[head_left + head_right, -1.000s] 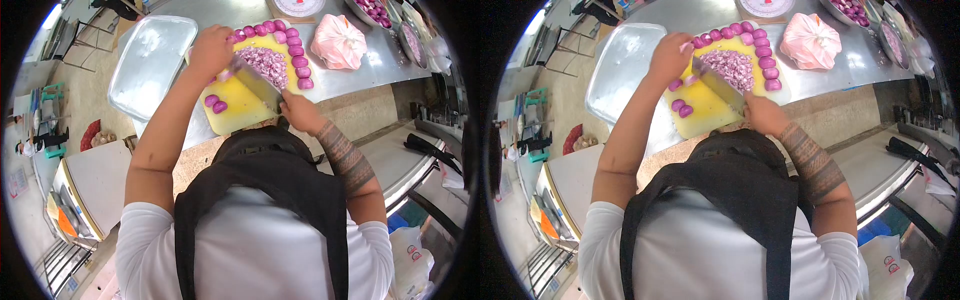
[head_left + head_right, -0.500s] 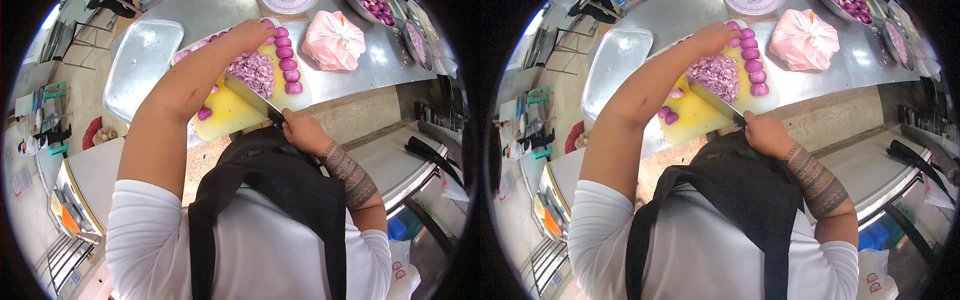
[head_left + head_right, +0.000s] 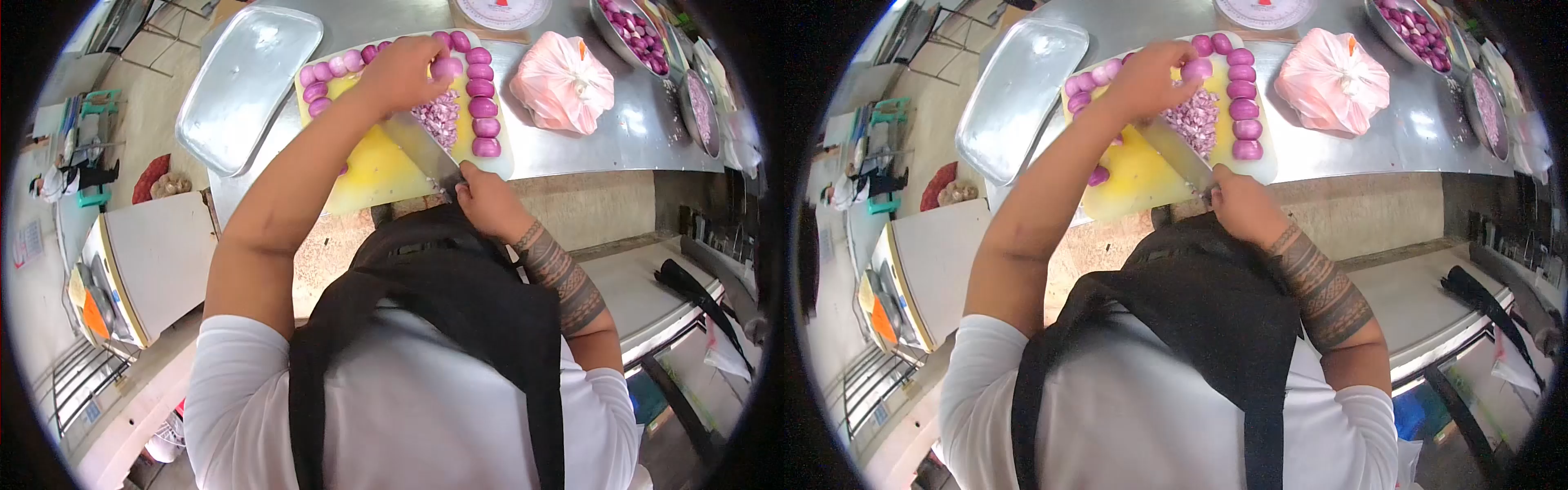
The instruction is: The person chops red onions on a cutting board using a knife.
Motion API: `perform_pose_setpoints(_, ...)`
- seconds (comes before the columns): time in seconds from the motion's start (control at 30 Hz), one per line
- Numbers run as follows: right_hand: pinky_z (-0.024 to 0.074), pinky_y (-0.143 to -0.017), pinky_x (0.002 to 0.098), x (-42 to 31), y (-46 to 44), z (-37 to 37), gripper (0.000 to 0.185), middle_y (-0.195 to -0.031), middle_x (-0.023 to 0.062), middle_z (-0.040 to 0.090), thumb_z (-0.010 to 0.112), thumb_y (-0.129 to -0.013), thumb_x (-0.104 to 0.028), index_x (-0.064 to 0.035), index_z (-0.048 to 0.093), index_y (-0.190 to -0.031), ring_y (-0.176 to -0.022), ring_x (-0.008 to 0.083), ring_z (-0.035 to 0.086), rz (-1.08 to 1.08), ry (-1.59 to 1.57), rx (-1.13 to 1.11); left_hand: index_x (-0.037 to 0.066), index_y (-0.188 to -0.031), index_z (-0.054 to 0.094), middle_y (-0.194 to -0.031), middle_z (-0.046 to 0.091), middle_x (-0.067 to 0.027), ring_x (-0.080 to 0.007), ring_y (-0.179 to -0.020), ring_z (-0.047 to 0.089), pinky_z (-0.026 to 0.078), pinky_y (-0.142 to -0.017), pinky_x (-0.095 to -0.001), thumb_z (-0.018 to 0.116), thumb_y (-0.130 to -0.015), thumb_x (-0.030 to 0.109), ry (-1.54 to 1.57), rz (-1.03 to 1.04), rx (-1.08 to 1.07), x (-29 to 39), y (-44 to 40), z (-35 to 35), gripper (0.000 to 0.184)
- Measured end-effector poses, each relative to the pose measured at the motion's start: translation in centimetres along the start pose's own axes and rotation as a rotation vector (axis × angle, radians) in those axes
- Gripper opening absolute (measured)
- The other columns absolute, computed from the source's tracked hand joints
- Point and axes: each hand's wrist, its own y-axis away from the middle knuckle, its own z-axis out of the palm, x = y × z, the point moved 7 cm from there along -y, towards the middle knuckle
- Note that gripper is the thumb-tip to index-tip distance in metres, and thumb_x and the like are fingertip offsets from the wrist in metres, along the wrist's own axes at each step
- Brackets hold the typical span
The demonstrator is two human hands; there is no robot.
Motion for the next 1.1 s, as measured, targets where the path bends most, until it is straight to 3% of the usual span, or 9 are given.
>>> perform_pose_setpoints(0.2, 0.0498, -0.077, 0.0592, 0.3, -0.9, 0.8, 0.021, -0.089, 0.0307, 0.066, 0.06, -0.097, -0.015, 0.0006, 0.05, -0.108, -0.089, 0.052, 0.065, -0.042, -0.028, 0.052, 0.006, -0.109, 0.072, -0.108, 0.071, -0.0151, -0.0353, -0.104, 0.067, 0.053, -0.093, -0.044, 0.078, -0.084, 0.029, -0.062, -0.011, 0.1, 2.1, 11.9, -0.6, 0.034)
perform_pose_setpoints(0.3, 0.0518, -0.079, 0.0602, -0.2, -0.9, 1.0, 0.022, -0.09, 0.0299, 0.068, 0.059, -0.097, -0.016, 0.0006, 0.051, -0.109, -0.09, 0.0506, 0.067, 0.005, 0.021, 0.013, 0.006, -0.112, 0.071, -0.106, 0.07, -0.015, -0.0352, -0.104, 0.066, 0.052, -0.095, -0.0441, 0.077, -0.085, 0.027, -0.212, -0.217, -0.07, -0.7, 15.6, 2.1, 0.035)
perform_pose_setpoints(0.5, 0.052, -0.076, 0.06, -0.9, -0.7, 1.4, 0.022, -0.086, 0.0304, 0.068, 0.057, -0.097, -0.014, 0.0019, 0.05, -0.111, -0.086, 0.0504, 0.067, -0.025, 0.037, 0.03, 0.006, -0.118, 0.07, -0.113, 0.068, -0.0156, -0.0354, -0.107, 0.064, 0.05, -0.095, -0.0479, 0.076, -0.087, 0.034, -0.355, -0.171, 0.129, -0.6, 17.9, 1.8, 0.042)
perform_pose_setpoints(0.67, 0.0524, -0.075, 0.0599, -1.7, -0.5, 1.4, 0.023, -0.086, 0.0292, 0.069, 0.057, -0.097, -0.013, 0.0014, 0.051, -0.115, -0.085, 0.0494, 0.068, -0.005, 0.1, 0.072, 0.008, -0.127, 0.069, -0.117, 0.067, -0.0154, -0.036, -0.114, 0.063, 0.05, -0.099, -0.0472, 0.069, -0.094, 0.038, -0.29, -0.388, -0.099, -5.7, 16.0, -2.5, 0.044)
perform_pose_setpoints(0.7, 0.0525, -0.075, 0.0598, -1.7, -0.5, 1.4, 0.024, -0.085, 0.0289, 0.069, 0.057, -0.097, -0.013, 0.0013, 0.051, -0.115, -0.084, 0.0491, 0.069, 0.004, 0.11, 0.069, 0.009, -0.129, 0.069, -0.116, 0.068, -0.0151, -0.036, -0.115, 0.063, 0.05, -0.099, -0.0468, 0.068, -0.096, 0.037, -0.269, -0.398, -0.163, -6.8, 15.5, -2.9, 0.043)
perform_pose_setpoints(0.73, 0.0526, -0.075, 0.0597, -1.7, -0.5, 1.5, 0.024, -0.085, 0.0285, 0.069, 0.057, -0.097, -0.014, 0.0011, 0.052, -0.115, -0.084, 0.0488, 0.069, 0.012, 0.12, 0.066, 0.01, -0.132, 0.068, -0.116, 0.068, -0.0139, -0.0358, -0.114, 0.063, 0.051, -0.097, -0.0472, 0.062, -0.1, 0.03, -0.266, -0.218, -0.156, -7.3, 15.2, -2.5, 0.039)
perform_pose_setpoints(0.83, 0.053, -0.075, 0.0593, -1.8, -0.5, 1.7, 0.024, -0.085, 0.028, 0.069, 0.057, -0.097, -0.014, 0.0004, 0.052, -0.116, -0.084, 0.0482, 0.069, 0.031, 0.157, 0.074, 0.011, -0.129, 0.069, -0.115, 0.068, -0.0147, -0.0349, -0.114, 0.064, 0.053, -0.095, -0.0479, 0.063, -0.097, 0.024, -0.267, -0.279, -0.412, -9.2, 15.2, -0.1, 0.035)
perform_pose_setpoints(0.93, 0.0533, -0.074, 0.059, -2.1, -0.3, 1.7, 0.024, -0.085, 0.0276, 0.07, 0.057, -0.097, -0.015, -0.0001, 0.052, -0.115, -0.084, 0.0478, 0.069, 0.039, 0.18, 0.088, 0.011, -0.125, 0.068, -0.114, 0.068, -0.0144, -0.0351, -0.111, 0.066, 0.054, -0.092, -0.0491, 0.064, -0.093, 0.017, -0.317, -0.269, -0.396, -9.0, 15.3, -0.4, 0.033)
perform_pose_setpoints(1.1, 0.0533, -0.073, 0.0594, -2.0, -0.2, 2.0, 0.021, -0.084, 0.0267, 0.07, 0.057, -0.097, -0.016, -0.0013, 0.052, -0.111, -0.082, 0.0473, 0.07, 0.039, 0.2, 0.114, 0.008, -0.123, 0.063, -0.111, 0.071, -0.0168, -0.0364, -0.1, 0.07, 0.055, -0.086, -0.0466, 0.068, -0.085, 0.014, -0.014, -0.424, -0.128, -9.3, 17.1, -3.7, 0.04)
